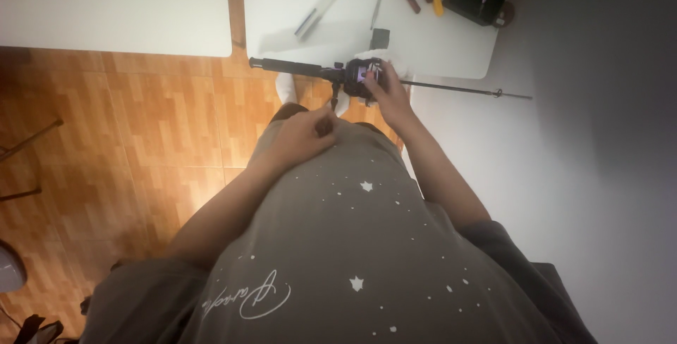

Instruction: Assembling and adjusting a fishing reel on a rod at a workbench.

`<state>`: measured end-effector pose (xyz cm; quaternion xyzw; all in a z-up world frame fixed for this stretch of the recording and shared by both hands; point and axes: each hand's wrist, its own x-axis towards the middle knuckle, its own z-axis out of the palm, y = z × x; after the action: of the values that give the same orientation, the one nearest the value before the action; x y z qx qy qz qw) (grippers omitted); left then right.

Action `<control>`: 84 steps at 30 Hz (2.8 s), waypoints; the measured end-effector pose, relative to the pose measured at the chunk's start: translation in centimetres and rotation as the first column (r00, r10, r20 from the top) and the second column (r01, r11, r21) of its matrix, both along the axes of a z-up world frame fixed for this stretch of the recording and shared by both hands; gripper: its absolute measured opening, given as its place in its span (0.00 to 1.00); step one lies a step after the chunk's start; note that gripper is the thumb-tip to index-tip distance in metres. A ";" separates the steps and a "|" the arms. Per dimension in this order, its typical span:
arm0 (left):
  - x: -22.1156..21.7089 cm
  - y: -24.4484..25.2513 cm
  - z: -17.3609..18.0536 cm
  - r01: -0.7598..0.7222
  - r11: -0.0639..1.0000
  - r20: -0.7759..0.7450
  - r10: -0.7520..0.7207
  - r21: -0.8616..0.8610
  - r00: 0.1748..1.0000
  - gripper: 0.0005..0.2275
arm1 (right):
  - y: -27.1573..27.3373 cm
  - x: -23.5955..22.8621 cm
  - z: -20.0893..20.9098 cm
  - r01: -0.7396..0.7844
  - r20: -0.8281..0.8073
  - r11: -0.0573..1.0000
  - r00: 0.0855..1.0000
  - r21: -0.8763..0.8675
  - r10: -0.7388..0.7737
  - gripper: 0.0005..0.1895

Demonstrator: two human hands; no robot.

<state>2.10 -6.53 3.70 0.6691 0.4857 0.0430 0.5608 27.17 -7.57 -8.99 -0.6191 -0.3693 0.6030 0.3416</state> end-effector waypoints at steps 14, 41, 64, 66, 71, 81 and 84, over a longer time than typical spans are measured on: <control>0.0 0.4 -5.3 0.189 0.978 0.162 -0.173 -0.092 0.972 0.06 | -0.3 -0.1 1.7 -0.043 0.006 0.998 0.999 0.042 0.043 0.32; 1.1 1.2 -2.9 -0.066 0.949 0.420 0.198 -0.308 0.886 0.09 | 0.0 -0.1 0.5 0.028 -0.073 0.995 0.997 0.095 -0.022 0.30; 1.6 1.0 -0.8 -0.250 0.966 0.129 0.241 0.061 0.962 0.06 | -0.3 -0.1 -1.3 -0.031 0.035 0.995 0.999 0.094 0.028 0.33; 1.5 1.1 -0.5 -0.234 0.971 0.119 0.226 0.058 0.967 0.07 | -0.4 0.0 -1.5 -0.011 0.007 0.990 1.000 0.140 0.010 0.33; 1.5 0.8 -0.5 -0.240 0.971 0.128 0.237 0.014 0.963 0.08 | -0.4 0.2 -1.6 -0.016 0.006 0.987 1.000 0.159 0.015 0.33; 1.4 0.1 -1.4 -0.255 0.963 0.210 0.233 0.087 0.950 0.08 | 3.2 -2.5 10.1 -0.567 0.717 0.704 0.687 0.429 0.116 0.20; 1.4 0.2 -0.6 -0.230 0.971 0.130 0.221 0.061 0.967 0.09 | 2.7 -2.6 8.8 -0.566 0.699 0.722 0.697 0.398 0.161 0.19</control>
<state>3.52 -6.36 3.10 0.6264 0.5214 0.1656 0.5552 24.55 -4.90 -0.23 -0.5525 -0.7484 0.2777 0.2399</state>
